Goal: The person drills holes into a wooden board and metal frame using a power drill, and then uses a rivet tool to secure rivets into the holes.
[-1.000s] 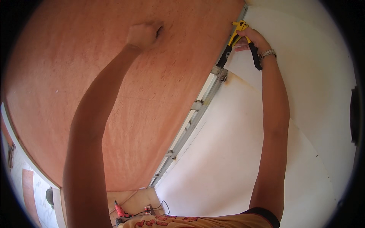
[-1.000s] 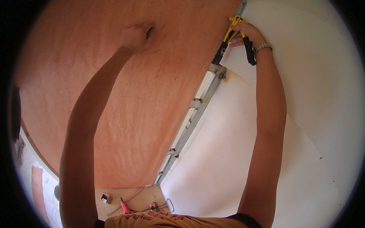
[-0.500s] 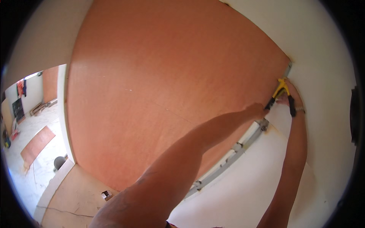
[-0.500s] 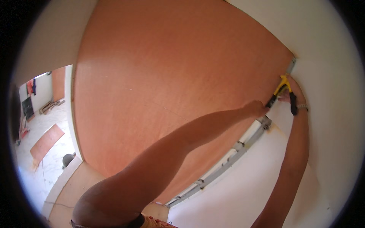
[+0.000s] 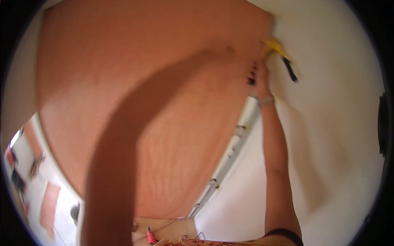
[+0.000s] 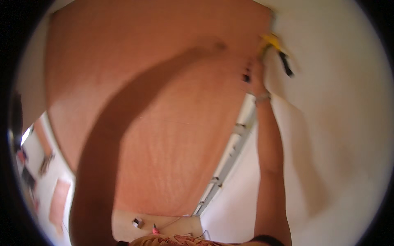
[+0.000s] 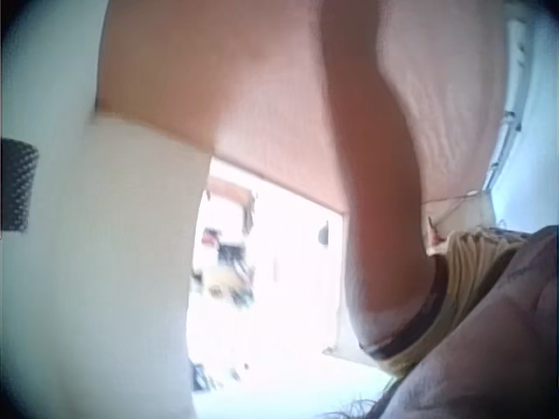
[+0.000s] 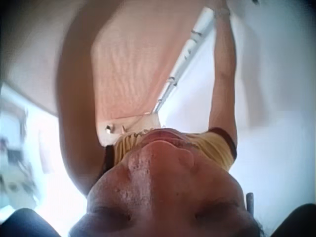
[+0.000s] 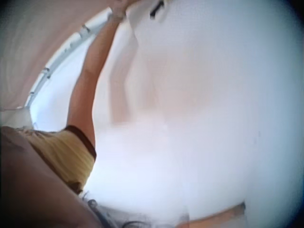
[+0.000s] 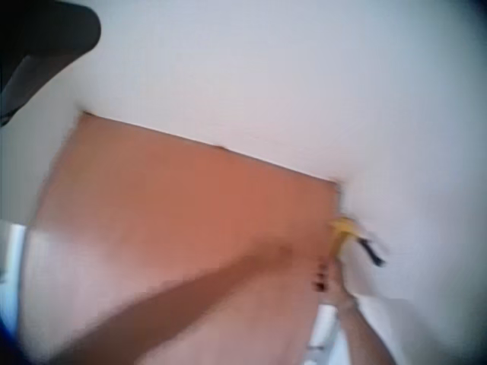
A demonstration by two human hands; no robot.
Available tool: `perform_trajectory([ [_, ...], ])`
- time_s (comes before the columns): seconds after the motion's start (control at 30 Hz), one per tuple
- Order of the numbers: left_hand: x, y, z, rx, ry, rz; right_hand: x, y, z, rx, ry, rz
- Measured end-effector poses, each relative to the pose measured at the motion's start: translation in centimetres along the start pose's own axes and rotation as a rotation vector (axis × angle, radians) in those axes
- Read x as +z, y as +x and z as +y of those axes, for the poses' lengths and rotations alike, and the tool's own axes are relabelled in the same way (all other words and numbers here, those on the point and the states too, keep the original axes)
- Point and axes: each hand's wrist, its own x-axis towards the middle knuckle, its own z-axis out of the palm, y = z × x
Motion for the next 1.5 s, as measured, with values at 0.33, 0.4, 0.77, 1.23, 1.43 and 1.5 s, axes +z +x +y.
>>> perform_trajectory([
  [0.33,-9.3,2.2,-7.8,-0.057,0.387,0.179,-1.7,0.6,-0.9,-0.282,-1.13,0.293],
  [0.4,-8.1,1.5,-7.9,-0.064,0.265,0.292,-1.7,0.2,-1.5,-0.261,-1.142,0.315],
  [0.77,-9.4,2.0,-10.7,0.315,0.215,0.479,1.1,-0.7,-3.9,0.086,-0.115,0.201],
  [1.23,-9.4,1.8,-10.3,0.164,0.321,0.447,1.8,1.4,-1.1,-0.36,-1.04,0.371],
  [1.43,-9.5,1.6,-9.4,0.03,0.386,0.297,0.3,0.5,-1.4,-0.054,-0.325,0.181],
  [1.5,-9.6,0.1,-7.0,0.013,0.364,0.317,0.6,1.9,0.3,-0.293,-0.907,0.393],
])
